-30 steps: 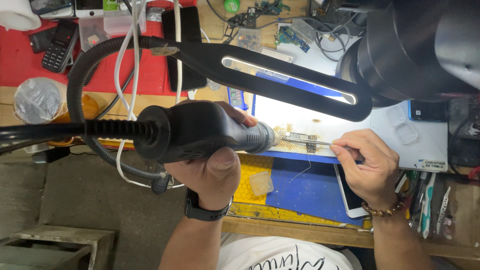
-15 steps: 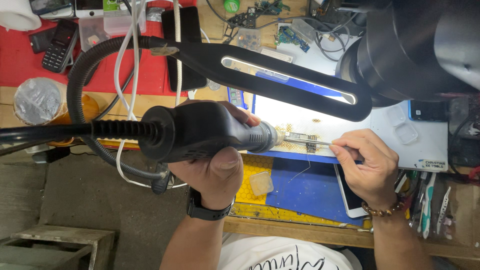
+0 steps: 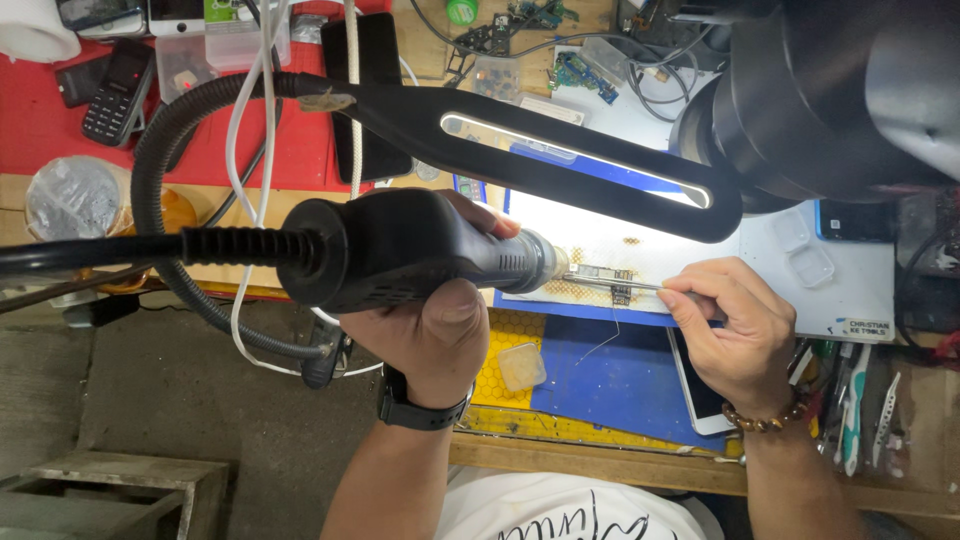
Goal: The person uses a hot air gun and tweezers to work on a small electronic component on a blue mat. They then use a small yellow fan to cool the component.
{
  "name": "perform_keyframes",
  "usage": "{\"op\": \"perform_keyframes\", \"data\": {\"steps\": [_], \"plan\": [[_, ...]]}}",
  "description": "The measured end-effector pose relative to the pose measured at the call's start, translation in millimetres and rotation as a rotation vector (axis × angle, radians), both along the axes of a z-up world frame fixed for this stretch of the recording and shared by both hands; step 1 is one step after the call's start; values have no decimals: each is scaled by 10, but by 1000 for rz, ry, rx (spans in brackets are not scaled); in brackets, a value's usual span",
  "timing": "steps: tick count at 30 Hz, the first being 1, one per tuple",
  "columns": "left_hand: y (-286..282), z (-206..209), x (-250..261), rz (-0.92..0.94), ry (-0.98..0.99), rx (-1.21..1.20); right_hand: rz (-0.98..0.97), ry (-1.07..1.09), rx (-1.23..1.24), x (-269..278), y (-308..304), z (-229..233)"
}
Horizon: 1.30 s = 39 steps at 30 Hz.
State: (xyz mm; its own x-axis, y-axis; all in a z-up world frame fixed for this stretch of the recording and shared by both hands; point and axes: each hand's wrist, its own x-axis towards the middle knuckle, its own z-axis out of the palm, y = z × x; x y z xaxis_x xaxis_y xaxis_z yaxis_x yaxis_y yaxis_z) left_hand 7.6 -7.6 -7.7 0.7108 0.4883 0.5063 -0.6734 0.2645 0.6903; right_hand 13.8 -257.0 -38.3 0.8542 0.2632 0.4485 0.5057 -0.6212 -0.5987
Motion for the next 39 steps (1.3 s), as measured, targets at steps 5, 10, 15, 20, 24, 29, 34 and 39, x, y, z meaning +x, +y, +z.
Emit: {"op": "perform_keyframes", "data": {"steps": [5, 10, 15, 20, 24, 29, 34, 39], "plan": [[4, 5, 13, -7, 2, -2, -2, -2, -4, -1, -1, -3], [1, -16, 1, -35, 7, -22, 1, 2, 6, -6, -5, -7], [-4, -64, -9, -67, -19, -20, -6, -4, -1, -1, -2, -7], [-20, -42, -5, -62, 8, -36, -15, 3, -2, -8, 2, 4], [-28, -17, 16, -39, -5, -32, -8, 3, -1, -8, 6, 6], [0, -7, 17, 20, 2, -8, -9, -2, 1, -8, 6, 3], [59, -28, 11, -10, -37, -7, 3, -12, -7, 0, -3, -1], [100, 52, -16, 23, 18, 7, -4, -5, 0, -6, 0, 1]]}}
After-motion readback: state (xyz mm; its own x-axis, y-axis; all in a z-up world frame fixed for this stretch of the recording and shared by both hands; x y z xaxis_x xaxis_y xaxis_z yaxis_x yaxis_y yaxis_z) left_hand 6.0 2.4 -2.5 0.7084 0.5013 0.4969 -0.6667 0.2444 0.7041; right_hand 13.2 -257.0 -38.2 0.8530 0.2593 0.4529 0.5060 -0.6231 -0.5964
